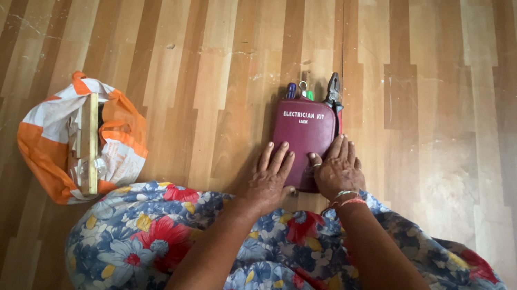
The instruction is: The person opens a maroon electrician tool kit and removes several tools, including pliers, screwdrivers, and wrenches, placing them on the floor. They then place the tools back into the kit and close it.
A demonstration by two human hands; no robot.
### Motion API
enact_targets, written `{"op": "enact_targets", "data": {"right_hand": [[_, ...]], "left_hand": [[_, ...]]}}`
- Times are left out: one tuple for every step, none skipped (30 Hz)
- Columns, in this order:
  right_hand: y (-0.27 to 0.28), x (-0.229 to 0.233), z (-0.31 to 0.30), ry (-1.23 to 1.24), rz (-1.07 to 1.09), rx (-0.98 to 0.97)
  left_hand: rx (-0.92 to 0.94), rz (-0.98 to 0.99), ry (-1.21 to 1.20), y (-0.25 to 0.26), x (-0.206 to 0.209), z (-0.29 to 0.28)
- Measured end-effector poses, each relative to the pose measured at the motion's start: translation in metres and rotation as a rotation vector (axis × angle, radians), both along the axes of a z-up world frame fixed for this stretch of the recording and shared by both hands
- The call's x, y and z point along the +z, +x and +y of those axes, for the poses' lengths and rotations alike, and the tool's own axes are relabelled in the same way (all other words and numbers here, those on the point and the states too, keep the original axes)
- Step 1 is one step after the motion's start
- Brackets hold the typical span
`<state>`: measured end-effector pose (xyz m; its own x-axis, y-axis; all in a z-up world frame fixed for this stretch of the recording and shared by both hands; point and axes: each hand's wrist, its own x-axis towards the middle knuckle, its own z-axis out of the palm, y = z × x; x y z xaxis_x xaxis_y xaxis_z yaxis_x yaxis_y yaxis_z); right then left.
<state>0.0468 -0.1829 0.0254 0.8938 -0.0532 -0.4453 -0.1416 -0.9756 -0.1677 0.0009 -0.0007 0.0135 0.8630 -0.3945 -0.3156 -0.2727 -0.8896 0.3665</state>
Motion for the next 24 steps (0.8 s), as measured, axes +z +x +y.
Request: {"op": "enact_targets", "data": {"right_hand": [[0.000,0.000,0.000,-0.002,0.006,0.002],[0.000,0.000,0.000,-0.004,0.012,0.003],[0.000,0.001,0.000,-0.006,0.017,0.005],[0.000,0.001,0.000,-0.004,0.017,0.007],[0.000,0.002,-0.001,-0.002,0.017,0.009],[0.000,0.002,-0.001,0.000,0.017,0.010],[0.000,0.003,-0.001,0.000,0.018,0.011],[0.000,0.003,-0.001,0.001,0.018,0.011],[0.000,0.003,0.000,0.001,0.019,0.012],[0.000,0.003,0.000,-0.002,0.021,0.013],[0.000,0.003,0.000,-0.005,0.022,0.014],[0.000,0.003,0.000,-0.009,0.024,0.014],[0.000,0.003,0.000,-0.008,0.024,0.015],[0.000,0.003,0.000,-0.008,0.023,0.016],[0.000,0.002,0.000,-0.008,0.023,0.016],[0.000,0.002,0.000,-0.005,0.015,0.015],[0.000,0.001,0.000,-0.003,0.008,0.014],[-0.001,0.001,0.000,-0.001,0.001,0.013],[-0.001,0.002,0.000,0.004,0.001,0.007],[-0.001,0.003,-0.001,0.009,0.002,0.001],[-0.002,0.004,0.000,0.014,0.002,-0.004],[-0.002,0.006,0.000,0.017,0.005,-0.004],[-0.001,0.008,0.001,0.019,0.007,-0.003],[0.000,0.011,0.001,0.021,0.009,-0.003]], "left_hand": [[0.000,0.007,0.003,0.000,0.000,0.000],[-0.001,0.014,0.005,0.000,0.001,0.000],[-0.001,0.020,0.008,0.001,0.001,0.000],[0.000,0.021,0.006,0.001,0.001,0.000],[0.001,0.022,0.004,0.001,0.002,0.000],[0.003,0.023,0.003,0.001,0.002,0.000],[0.002,0.018,0.005,0.001,0.002,0.000],[0.001,0.013,0.008,0.000,0.002,0.000],[0.001,0.008,0.010,0.000,0.002,0.000],[0.000,0.004,0.014,0.000,0.002,0.000],[-0.001,-0.001,0.018,0.000,0.002,0.000],[-0.002,-0.006,0.023,0.000,0.001,0.000],[-0.001,-0.007,0.019,0.000,0.001,0.000],[0.000,-0.007,0.015,0.000,0.000,0.000],[0.000,-0.008,0.010,0.000,-0.001,0.000],[0.002,-0.006,0.003,0.000,-0.001,0.000],[0.003,-0.005,-0.005,0.001,-0.002,0.000],[0.005,-0.003,-0.012,0.000,-0.002,0.000],[0.005,-0.003,-0.009,0.001,-0.002,-0.001],[0.005,-0.004,-0.007,0.000,-0.002,-0.001],[0.006,-0.004,-0.003,0.000,-0.002,-0.001],[0.006,-0.018,-0.003,-0.001,-0.002,-0.001],[0.007,-0.032,-0.005,-0.001,-0.002,-0.001],[0.008,-0.046,-0.006,0.000,-0.003,-0.001]]}}
